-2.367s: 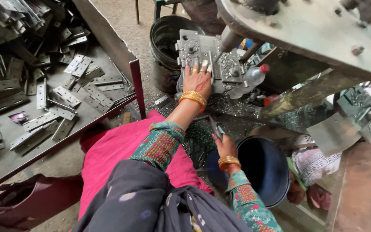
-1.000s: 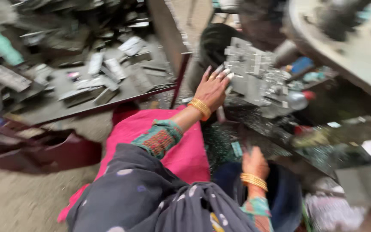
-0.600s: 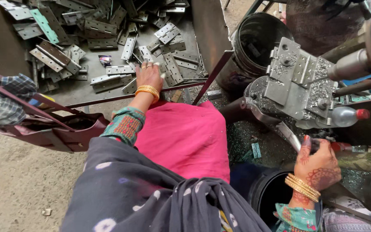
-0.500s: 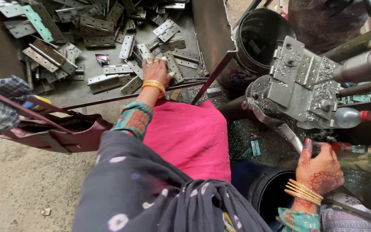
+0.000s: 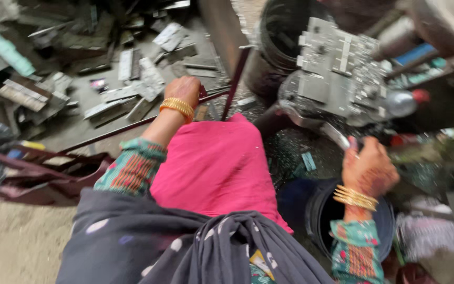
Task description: The person repeatedly places small metal pieces into a manual punching machine, operates the lever to punch holes, and then removes the finished pieces. The person handles the metal pieces one at a time, placing them into a bin after processing.
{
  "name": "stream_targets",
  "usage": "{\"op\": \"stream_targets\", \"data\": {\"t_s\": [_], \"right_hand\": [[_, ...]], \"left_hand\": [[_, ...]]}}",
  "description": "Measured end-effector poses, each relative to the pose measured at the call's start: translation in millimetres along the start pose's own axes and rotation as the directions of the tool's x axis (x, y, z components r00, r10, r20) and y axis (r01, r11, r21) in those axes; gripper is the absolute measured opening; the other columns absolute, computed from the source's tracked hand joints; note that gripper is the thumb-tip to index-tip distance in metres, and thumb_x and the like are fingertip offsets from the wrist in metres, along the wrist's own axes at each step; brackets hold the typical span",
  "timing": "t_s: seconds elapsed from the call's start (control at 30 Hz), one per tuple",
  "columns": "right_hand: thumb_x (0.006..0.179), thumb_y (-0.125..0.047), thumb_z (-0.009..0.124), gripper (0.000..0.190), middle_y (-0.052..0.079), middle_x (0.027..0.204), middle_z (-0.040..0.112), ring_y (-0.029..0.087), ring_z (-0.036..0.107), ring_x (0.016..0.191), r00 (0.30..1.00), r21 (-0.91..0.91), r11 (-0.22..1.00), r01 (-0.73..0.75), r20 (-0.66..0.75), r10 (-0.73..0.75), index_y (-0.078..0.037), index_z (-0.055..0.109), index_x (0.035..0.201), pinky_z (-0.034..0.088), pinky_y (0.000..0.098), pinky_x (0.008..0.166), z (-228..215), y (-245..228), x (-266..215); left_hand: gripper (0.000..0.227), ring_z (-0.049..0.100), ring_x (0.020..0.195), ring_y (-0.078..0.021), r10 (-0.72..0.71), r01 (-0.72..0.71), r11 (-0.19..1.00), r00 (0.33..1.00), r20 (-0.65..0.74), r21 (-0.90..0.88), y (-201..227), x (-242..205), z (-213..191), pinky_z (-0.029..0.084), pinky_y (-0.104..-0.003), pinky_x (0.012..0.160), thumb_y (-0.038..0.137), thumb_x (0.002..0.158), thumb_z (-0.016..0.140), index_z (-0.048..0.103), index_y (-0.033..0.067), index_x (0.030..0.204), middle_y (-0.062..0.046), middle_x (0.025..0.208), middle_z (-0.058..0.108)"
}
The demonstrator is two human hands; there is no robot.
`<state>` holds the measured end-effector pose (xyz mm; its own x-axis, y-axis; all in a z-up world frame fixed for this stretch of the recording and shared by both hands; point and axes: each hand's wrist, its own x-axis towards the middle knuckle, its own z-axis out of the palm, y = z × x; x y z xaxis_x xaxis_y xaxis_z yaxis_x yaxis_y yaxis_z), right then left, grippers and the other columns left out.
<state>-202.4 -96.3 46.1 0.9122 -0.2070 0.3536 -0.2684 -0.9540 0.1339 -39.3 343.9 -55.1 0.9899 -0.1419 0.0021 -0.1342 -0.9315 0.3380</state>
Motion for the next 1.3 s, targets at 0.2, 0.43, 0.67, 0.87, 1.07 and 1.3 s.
{"op": "stream_targets", "data": {"t_s": [0.2,0.43,0.67,0.87,1.07,1.3], "right_hand": [[0.102,-0.047,0.064,0.034,0.011,0.096,0.070,0.038,0.071,0.082,1.000,0.022,1.000,-0.021,0.023,0.020,-0.012,0.067,0.103,0.052,0.0526,0.066,-8.0,-2.1,-1.3],[0.099,-0.045,0.064,0.034,0.013,0.098,0.071,0.039,0.071,0.085,0.995,0.154,0.987,-0.043,0.090,0.029,-0.012,0.066,0.105,0.052,0.0540,0.070,-11.5,1.8,-5.3],[0.089,-0.037,0.072,0.034,0.014,0.089,0.074,0.039,0.072,0.082,0.975,0.145,0.989,-0.043,0.220,0.010,-0.009,0.064,0.106,0.054,0.0525,0.070,-4.5,1.5,-0.1],[0.086,-0.035,0.075,0.036,0.014,0.082,0.073,0.038,0.072,0.076,0.975,0.114,0.993,-0.011,0.224,-0.015,-0.008,0.063,0.107,0.054,0.0514,0.067,-1.8,5.7,-0.3],[0.096,-0.046,0.068,0.036,0.016,0.080,0.073,0.037,0.073,0.077,0.924,0.095,0.985,-0.145,0.369,0.101,-0.010,0.064,0.101,0.054,0.0505,0.068,55.1,18.6,-35.1],[0.094,-0.056,0.062,0.049,0.023,0.088,0.072,0.047,0.068,0.086,0.866,0.413,0.839,-0.355,0.483,0.129,-0.008,0.064,0.103,0.051,0.0572,0.070,141.1,19.9,-105.4]], "left_hand": [[0.025,0.069,0.084,-0.0416,0.392,-0.532,0.802,0.813,-0.431,-0.273,195.7,-9.9,-30.3,0.055,-0.053,0.070,0.006,0.089,0.058,0.070,0.0031,0.110,-0.020,0.096,0.072],[0.051,0.054,0.130,-0.0400,0.484,-0.400,0.863,0.829,-0.280,0.308,340.8,-3.8,54.4,0.026,-0.050,0.114,0.034,0.089,0.051,0.064,-0.0004,0.125,-0.023,0.131,0.063],[0.046,0.039,0.146,-0.0364,0.351,-0.320,0.934,0.906,-0.235,0.162,334.3,25.6,77.6,0.021,-0.051,0.123,0.025,0.096,0.048,0.062,-0.0045,0.129,-0.023,0.148,0.054],[0.044,0.044,0.141,-0.0384,0.368,-0.341,0.907,0.927,-0.071,0.247,347.2,45.2,67.8,0.020,-0.051,0.121,0.020,0.096,0.046,0.066,-0.0062,0.125,-0.026,0.143,0.056],[0.045,0.041,0.147,-0.0361,0.316,-0.306,0.927,0.949,-0.012,0.216,346.7,54.6,72.6,0.018,-0.049,0.124,0.019,0.100,0.043,0.063,-0.0065,0.131,-0.025,0.148,0.053],[0.046,0.046,0.141,-0.0348,0.382,-0.341,0.912,0.908,-0.172,0.227,334.2,55.1,79.0,0.018,-0.049,0.123,0.019,0.096,0.043,0.064,-0.0062,0.129,-0.025,0.144,0.056]]}}
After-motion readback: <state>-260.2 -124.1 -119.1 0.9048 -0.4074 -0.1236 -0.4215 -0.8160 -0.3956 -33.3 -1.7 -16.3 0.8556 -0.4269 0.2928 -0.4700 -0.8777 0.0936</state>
